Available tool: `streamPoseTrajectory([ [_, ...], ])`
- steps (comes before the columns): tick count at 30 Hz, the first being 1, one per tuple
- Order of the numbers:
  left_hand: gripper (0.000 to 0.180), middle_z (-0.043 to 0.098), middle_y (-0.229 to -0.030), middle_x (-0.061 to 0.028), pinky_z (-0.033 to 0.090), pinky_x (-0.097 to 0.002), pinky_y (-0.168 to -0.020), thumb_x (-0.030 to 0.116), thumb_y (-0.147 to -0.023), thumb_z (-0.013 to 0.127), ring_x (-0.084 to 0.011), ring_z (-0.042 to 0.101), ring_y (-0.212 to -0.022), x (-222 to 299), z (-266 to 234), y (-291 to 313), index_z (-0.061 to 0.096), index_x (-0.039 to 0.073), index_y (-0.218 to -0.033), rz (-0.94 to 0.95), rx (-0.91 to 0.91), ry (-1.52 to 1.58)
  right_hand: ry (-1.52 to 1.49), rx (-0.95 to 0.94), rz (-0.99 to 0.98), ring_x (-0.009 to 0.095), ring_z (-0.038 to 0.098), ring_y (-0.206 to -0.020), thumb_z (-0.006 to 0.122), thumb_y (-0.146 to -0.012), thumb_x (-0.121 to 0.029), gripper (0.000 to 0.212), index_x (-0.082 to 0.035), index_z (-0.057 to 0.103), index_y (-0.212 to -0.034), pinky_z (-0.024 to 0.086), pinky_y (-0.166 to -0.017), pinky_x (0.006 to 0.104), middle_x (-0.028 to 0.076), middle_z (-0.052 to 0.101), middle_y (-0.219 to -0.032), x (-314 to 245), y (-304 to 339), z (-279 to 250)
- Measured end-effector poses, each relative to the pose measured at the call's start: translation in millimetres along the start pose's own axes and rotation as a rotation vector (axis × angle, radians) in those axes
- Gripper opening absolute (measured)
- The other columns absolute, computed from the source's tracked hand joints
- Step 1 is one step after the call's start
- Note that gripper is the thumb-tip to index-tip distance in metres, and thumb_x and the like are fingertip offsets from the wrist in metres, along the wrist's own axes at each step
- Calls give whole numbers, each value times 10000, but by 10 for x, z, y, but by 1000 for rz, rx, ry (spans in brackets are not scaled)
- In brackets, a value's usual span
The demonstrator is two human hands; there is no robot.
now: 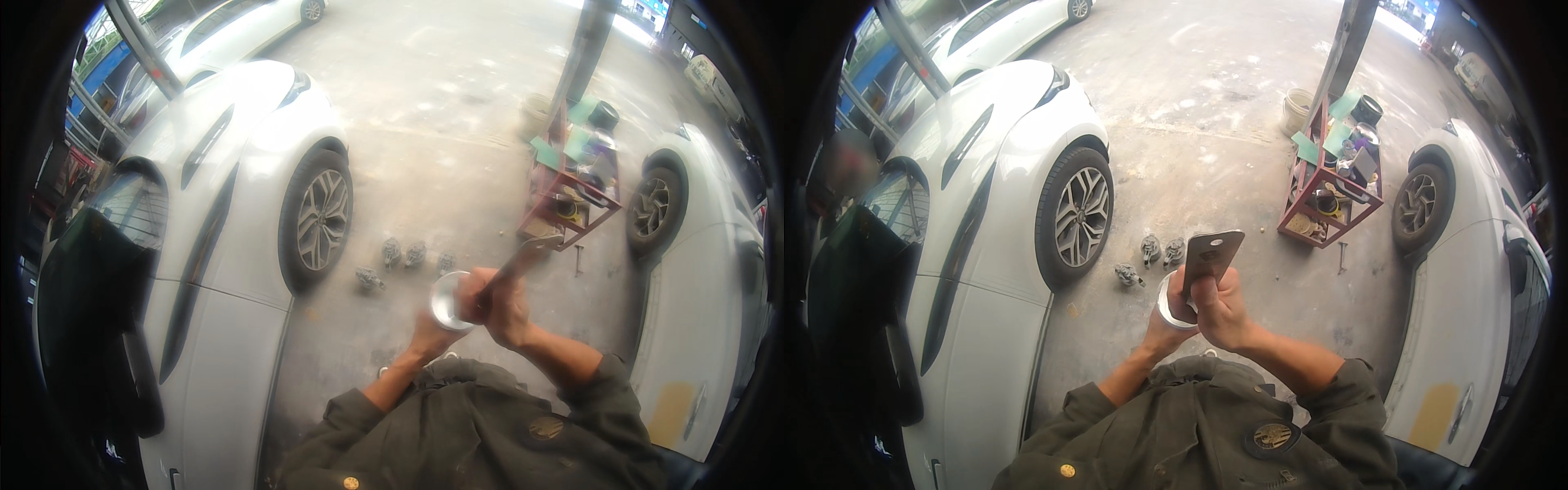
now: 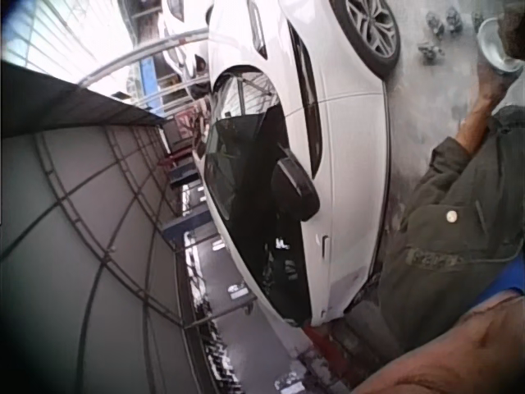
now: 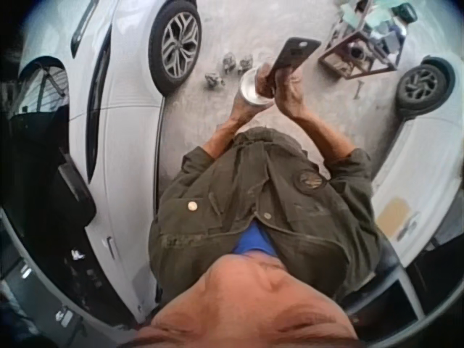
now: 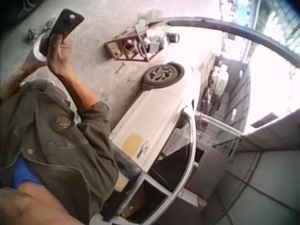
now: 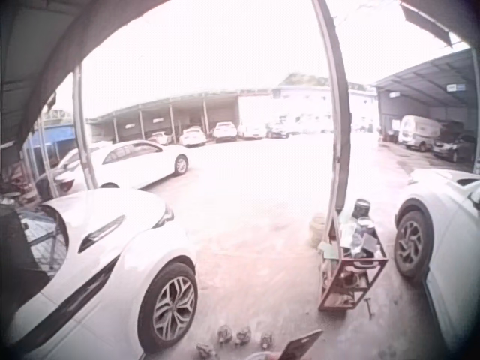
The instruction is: The person kneels beside a white car and uses a small white cup and a long metal tool to clean the wheel area. They repeatedly dip the tool into the cup and apply it to the wheel and surrounding surfaces.
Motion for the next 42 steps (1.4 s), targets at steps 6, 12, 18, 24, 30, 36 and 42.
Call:
streamPoseTrajectory([
  [6,676,609,-1200,-108,482,-359,-951,134,-752,837,-223,600,-1117,-319,644,-431,490,37,-1324,-121,-69,86,-135,141,-134,123,386,-516,367,-979,-660,665,-58,460,-713,302,-494,289,29,439,-598,-44,-131,-937],
  [12,645,632,-1155,-100,492,-344,-926,182,-756,852,-223,618,-1084,-558,1052,-1116,509,64,-1289,-108,-89,-7,-194,149,-138,125,400,-518,350,-971,-681,697,-45,483,-719,297,-477,289,34,456,-593,107,-356,-1736],
  [18,780,601,-1228,-110,493,-367,-943,200,-696,898,-240,600,-1128,-907,1323,-2386,467,77,-1334,-199,-48,-13,35,115,-106,128,411,-477,312,-982,-673,707,-51,467,-684,320,-470,284,34,468,-584,372,-1178,-2522],
  [24,760,568,-1265,-151,493,-414,-927,245,-683,895,-344,584,-1160,-1083,1425,-3963,479,92,-1301,-62,21,94,-78,259,-140,130,341,-485,300,-969,-697,684,-74,419,-714,291,-470,298,4,346,-581,409,-2568,-3586],
  [30,787,548,-1277,-146,466,-402,-985,210,-684,885,-317,556,-1210,-1120,1212,-5239,470,82,-1340,-122,34,103,-187,63,-120,150,364,-448,303,-953,-722,718,-66,410,-683,286,-432,302,24,382,-554,475,-3776,-4258],
  [36,688,538,-1276,-140,444,-378,-1001,124,-751,823,-285,538,-1202,-1526,1019,-6413,467,64,-1337,-97,190,137,-332,-204,32,171,400,-478,361,-966,-699,712,-52,437,-678,287,-444,312,40,405,-572,1144,-5050,-4781],
  [42,673,537,-1232,-141,419,-388,-1004,4,-725,753,-288,521,-1184,-1982,740,-7872,473,59,-1335,-8,489,116,-354,-246,9,153,366,-504,360,-956,-713,698,-66,429,-703,277,-461,318,26,394,-595,1446,-6766,-5538],
])
Point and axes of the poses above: each hand's wrist, its own y-axis away from the middle knuckle, its own z-axis out of the palm, x = y × z, the point moved 2 cm from there along -y, towards the middle knuckle
